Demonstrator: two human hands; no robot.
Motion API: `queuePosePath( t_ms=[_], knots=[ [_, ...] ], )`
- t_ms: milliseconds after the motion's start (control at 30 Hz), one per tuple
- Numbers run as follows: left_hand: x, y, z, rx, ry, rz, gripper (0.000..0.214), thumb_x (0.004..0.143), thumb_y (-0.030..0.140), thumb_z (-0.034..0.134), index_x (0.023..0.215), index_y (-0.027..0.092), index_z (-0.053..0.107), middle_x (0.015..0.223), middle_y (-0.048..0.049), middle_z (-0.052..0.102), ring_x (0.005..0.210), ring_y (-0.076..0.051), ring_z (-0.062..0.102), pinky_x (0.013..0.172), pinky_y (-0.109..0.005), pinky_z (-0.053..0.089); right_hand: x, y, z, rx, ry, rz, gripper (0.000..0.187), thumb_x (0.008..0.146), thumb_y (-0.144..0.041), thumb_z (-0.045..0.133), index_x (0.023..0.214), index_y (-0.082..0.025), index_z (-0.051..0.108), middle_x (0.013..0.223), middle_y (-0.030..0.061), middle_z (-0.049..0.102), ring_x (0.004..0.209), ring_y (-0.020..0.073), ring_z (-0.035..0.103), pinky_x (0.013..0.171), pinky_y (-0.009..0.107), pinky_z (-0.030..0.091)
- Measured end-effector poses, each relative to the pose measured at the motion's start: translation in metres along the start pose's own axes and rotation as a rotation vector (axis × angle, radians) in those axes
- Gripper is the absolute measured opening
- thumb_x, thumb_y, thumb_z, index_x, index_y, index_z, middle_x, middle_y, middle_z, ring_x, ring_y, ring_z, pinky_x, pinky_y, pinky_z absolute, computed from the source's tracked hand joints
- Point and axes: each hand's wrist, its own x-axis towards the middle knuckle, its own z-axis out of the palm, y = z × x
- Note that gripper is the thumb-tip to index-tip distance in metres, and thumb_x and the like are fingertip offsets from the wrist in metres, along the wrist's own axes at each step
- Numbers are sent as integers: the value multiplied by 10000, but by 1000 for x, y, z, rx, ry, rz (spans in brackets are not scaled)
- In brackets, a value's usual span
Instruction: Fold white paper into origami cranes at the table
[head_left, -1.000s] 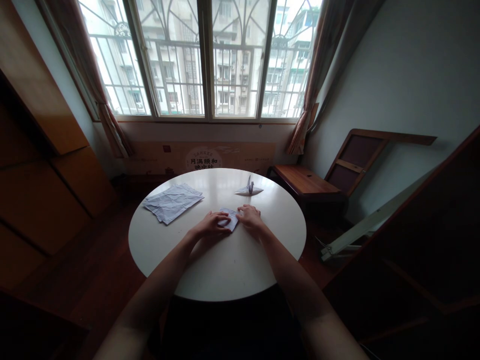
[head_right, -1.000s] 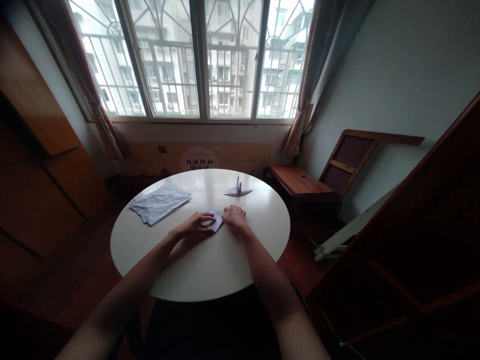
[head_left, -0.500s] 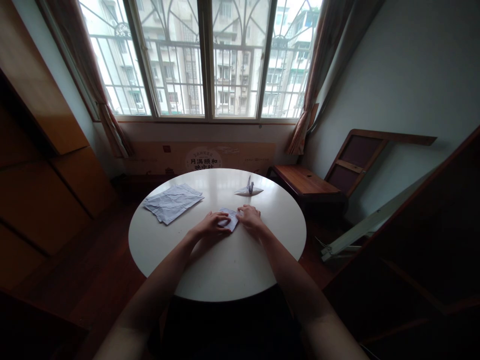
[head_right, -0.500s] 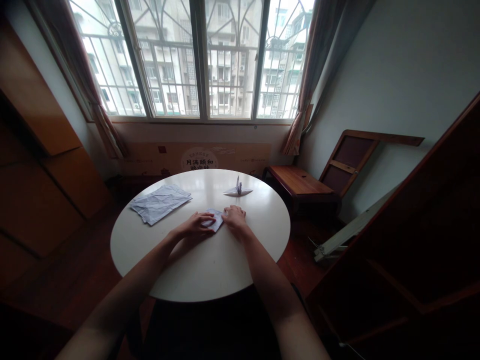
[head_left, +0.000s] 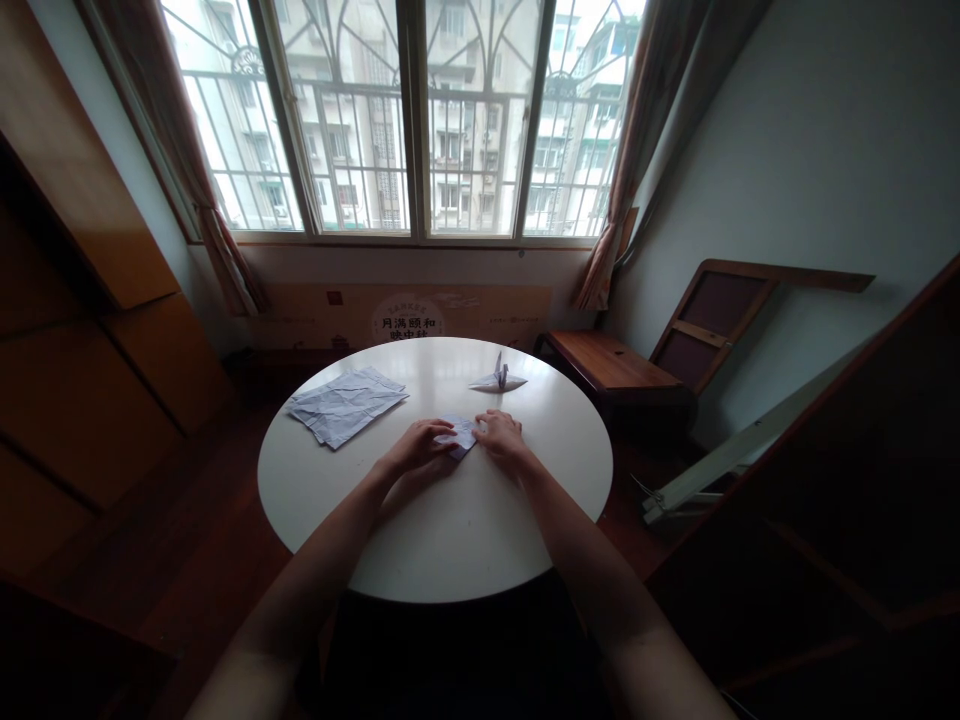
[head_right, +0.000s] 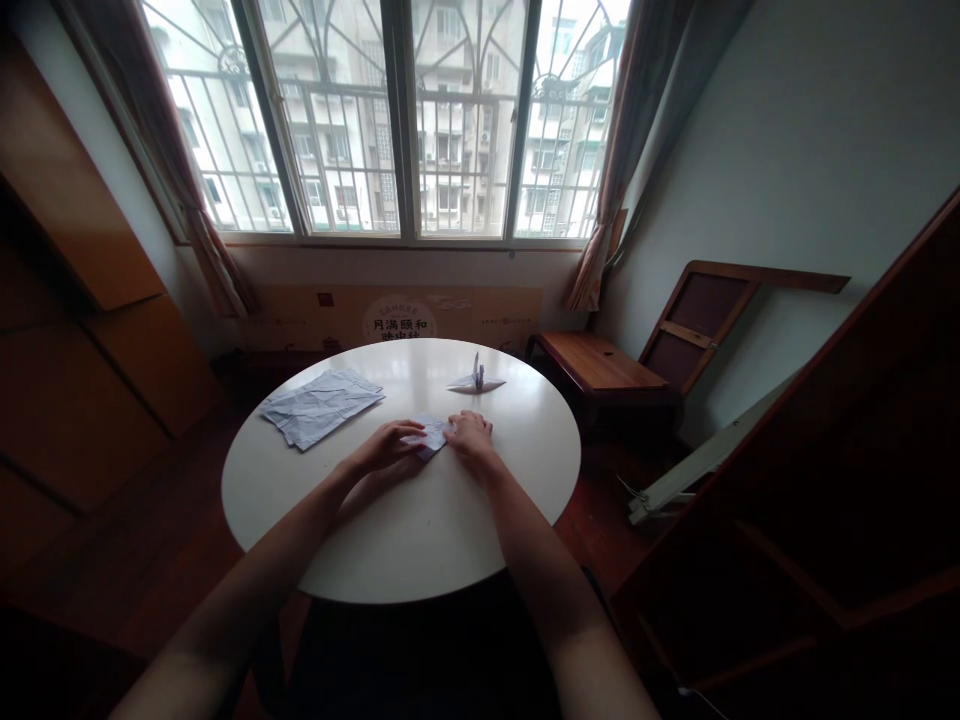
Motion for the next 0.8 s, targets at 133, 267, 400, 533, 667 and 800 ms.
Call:
queuePosePath(
  t_ms=[133, 267, 400, 533, 667, 800],
  knots=[
    [-1, 0, -2, 23, 41, -17, 294, 878, 357, 551, 1078, 204, 704, 1141, -75, 682, 1041, -217, 640, 953, -313, 475, 0, 0, 0, -5, -11, -2, 417, 837, -413, 512, 1214, -269, 616, 1355, 74, 503, 1257, 270, 417, 1014, 409, 298],
    [-1, -8, 1, 133, 19, -78, 332, 794, 267, 628, 1111, 193, 692, 1193, -88, 654, 1087, -242, 615, 987, -335, 454, 1, 1, 0, -13, -23, 1, 433, 832, -402, 512, 1235, -273, 601, 1369, 72, 494, 1266, 271, 409, 1019, 413, 298],
    [0, -12, 3, 154, 2, -126, 311, 797, 255, 615, 1089, 193, 700, 1199, -89, 647, 1075, -245, 617, 979, -339, 454, 3, 2, 2, -16, -24, 2, 431, 831, -397, 508, 1233, -272, 601, 1394, 70, 473, 1282, 276, 395, 1036, 431, 284],
    [0, -8, 1, 148, -13, -129, 304, 793, 263, 623, 1079, 200, 704, 1174, -81, 655, 1069, -243, 614, 975, -333, 452, 3, 1, 1, -19, -40, 9, 430, 832, -380, 506, 1240, -278, 595, 1404, 67, 462, 1288, 274, 390, 1039, 426, 282],
    [-1, -3, -2, 145, -23, -132, 307, 800, 269, 613, 1087, 206, 701, 1174, -74, 654, 1070, -234, 609, 973, -322, 449, 0, -1, -2, -12, -38, 7, 431, 836, -378, 500, 1244, -274, 593, 1406, 68, 462, 1288, 272, 390, 1040, 424, 280],
    [-2, -5, -1, 145, -21, -126, 317, 800, 275, 603, 1093, 202, 702, 1180, -77, 652, 1078, -245, 604, 976, -335, 450, -1, -1, -3, -7, -32, -5, 428, 836, -370, 506, 1239, -261, 601, 1382, 77, 486, 1272, 276, 407, 1028, 424, 298]
  ],
)
